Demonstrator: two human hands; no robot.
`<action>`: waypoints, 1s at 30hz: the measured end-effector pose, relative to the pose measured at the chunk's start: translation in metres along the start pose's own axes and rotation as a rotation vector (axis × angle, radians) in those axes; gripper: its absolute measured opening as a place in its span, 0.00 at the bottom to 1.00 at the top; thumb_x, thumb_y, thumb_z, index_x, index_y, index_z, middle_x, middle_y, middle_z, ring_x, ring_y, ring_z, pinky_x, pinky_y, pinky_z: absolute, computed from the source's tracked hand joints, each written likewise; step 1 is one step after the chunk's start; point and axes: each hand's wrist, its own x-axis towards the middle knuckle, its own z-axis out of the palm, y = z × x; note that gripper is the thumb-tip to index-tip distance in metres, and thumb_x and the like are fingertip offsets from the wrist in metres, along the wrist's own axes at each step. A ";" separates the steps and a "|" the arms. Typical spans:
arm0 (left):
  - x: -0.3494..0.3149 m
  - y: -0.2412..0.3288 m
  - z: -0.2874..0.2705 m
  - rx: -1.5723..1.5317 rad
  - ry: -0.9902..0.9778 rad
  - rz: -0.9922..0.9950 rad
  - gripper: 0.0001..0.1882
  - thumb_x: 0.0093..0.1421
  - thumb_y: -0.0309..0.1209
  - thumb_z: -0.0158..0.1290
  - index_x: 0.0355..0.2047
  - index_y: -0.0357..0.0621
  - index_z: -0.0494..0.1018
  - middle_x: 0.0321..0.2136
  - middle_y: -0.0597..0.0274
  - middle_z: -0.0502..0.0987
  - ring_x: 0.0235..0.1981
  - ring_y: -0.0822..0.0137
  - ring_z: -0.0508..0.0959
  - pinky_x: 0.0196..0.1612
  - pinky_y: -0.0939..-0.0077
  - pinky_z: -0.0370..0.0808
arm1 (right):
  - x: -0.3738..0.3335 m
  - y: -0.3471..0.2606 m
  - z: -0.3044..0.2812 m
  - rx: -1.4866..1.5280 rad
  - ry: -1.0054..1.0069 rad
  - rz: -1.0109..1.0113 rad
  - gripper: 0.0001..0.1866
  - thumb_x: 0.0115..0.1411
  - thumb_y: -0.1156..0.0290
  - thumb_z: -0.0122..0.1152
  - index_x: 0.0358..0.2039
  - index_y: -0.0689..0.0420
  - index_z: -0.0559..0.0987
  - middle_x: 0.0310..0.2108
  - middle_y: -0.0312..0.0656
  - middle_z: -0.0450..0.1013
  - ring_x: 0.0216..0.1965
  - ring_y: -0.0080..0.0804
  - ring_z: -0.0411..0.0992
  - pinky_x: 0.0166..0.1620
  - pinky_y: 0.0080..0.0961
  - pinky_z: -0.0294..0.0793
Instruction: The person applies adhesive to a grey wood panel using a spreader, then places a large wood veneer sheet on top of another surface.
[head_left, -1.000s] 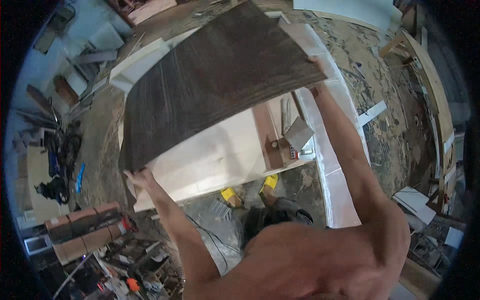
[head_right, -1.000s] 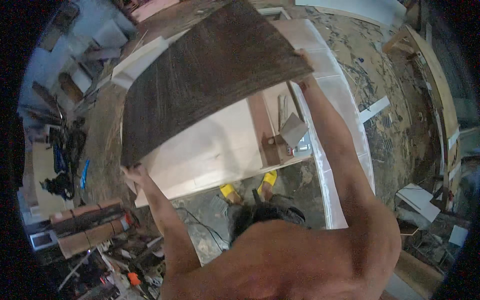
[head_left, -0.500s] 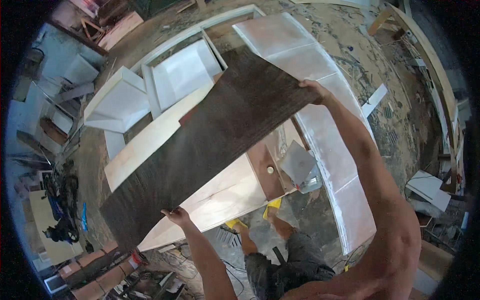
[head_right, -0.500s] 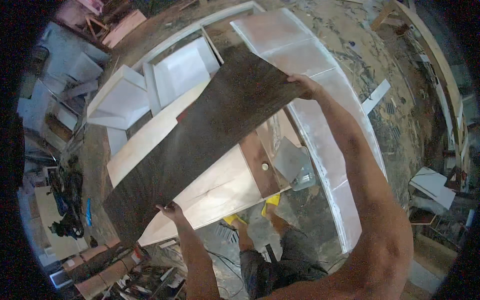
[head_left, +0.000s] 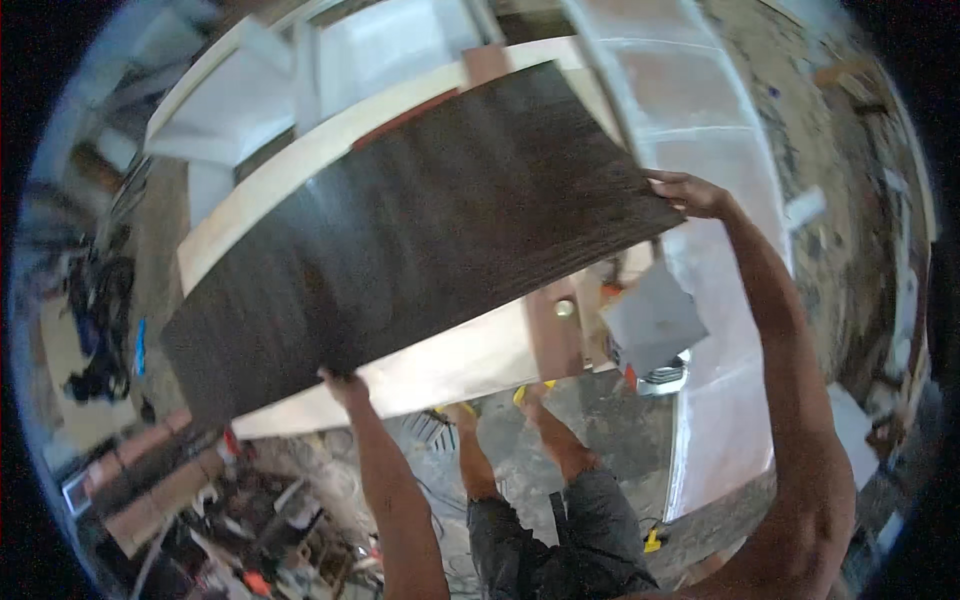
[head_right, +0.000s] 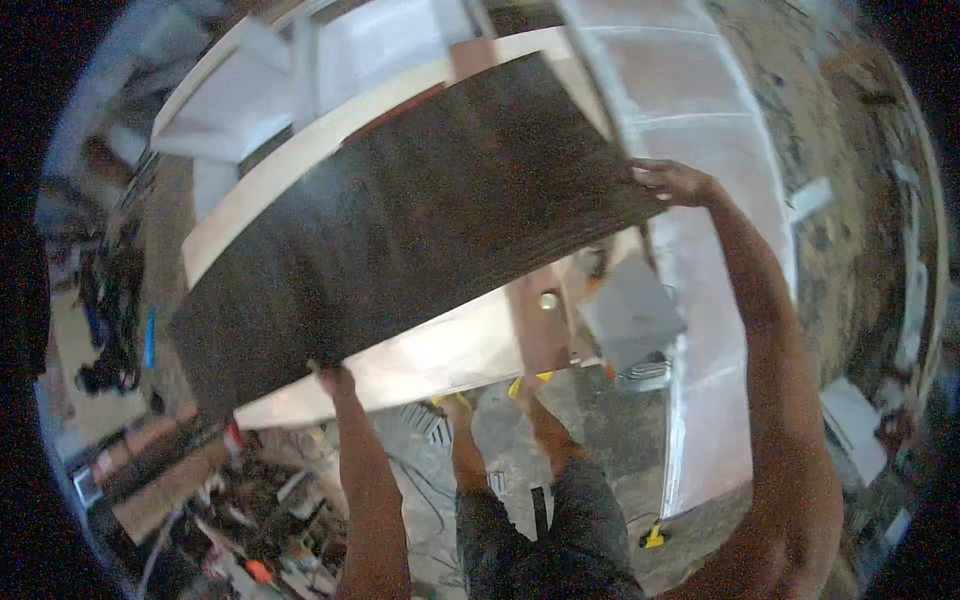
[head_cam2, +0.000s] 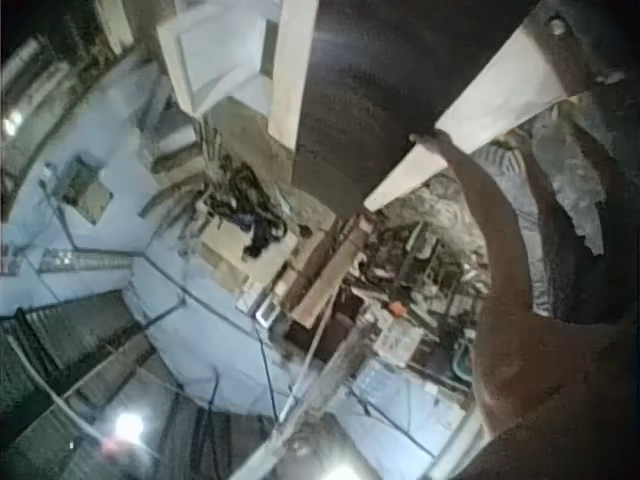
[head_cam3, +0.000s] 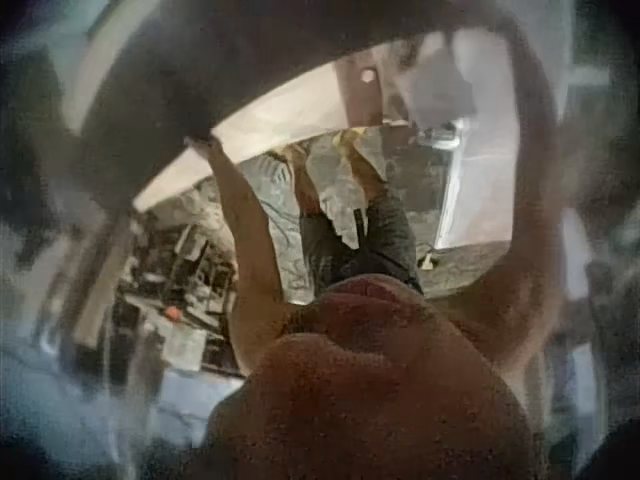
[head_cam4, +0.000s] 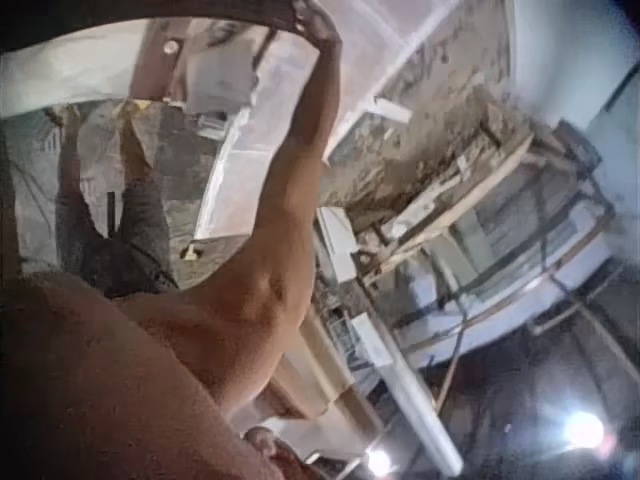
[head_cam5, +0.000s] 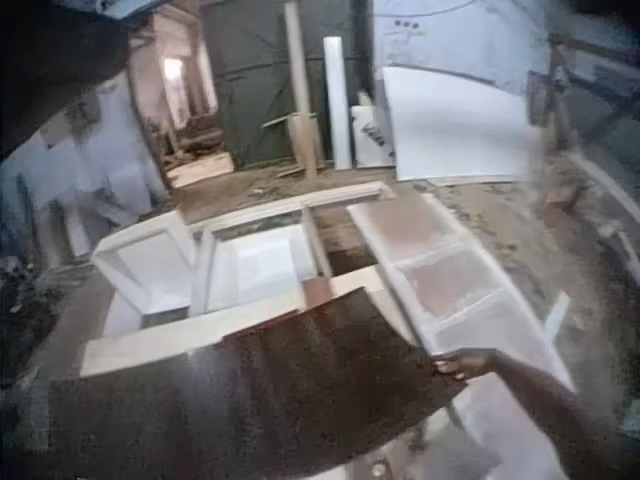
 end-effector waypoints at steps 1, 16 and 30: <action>-0.030 -0.049 0.017 -0.065 0.022 -0.174 0.24 0.71 0.42 0.45 0.58 0.36 0.68 0.53 0.54 0.74 0.50 0.59 0.73 0.54 0.66 0.68 | -0.010 0.013 -0.024 -0.194 0.042 0.023 0.37 0.66 0.55 0.58 0.71 0.53 0.58 0.68 0.46 0.59 0.65 0.40 0.62 0.65 0.43 0.64; 0.050 0.052 -0.011 -0.090 -0.159 -0.302 0.36 0.63 0.46 0.54 0.66 0.43 0.57 0.67 0.48 0.56 0.68 0.53 0.57 0.69 0.50 0.55 | 0.011 -0.015 0.010 -0.612 0.356 -0.204 0.31 0.69 0.49 0.51 0.65 0.56 0.68 0.58 0.43 0.71 0.54 0.33 0.71 0.53 0.34 0.74; -0.364 -0.122 -0.002 0.855 -0.974 -0.674 0.29 0.64 0.42 0.58 0.60 0.43 0.63 0.51 0.54 0.71 0.49 0.62 0.73 0.48 0.65 0.75 | -0.301 0.231 0.273 -0.203 1.133 -0.071 0.22 0.62 0.71 0.61 0.57 0.57 0.74 0.48 0.48 0.78 0.42 0.37 0.79 0.42 0.31 0.78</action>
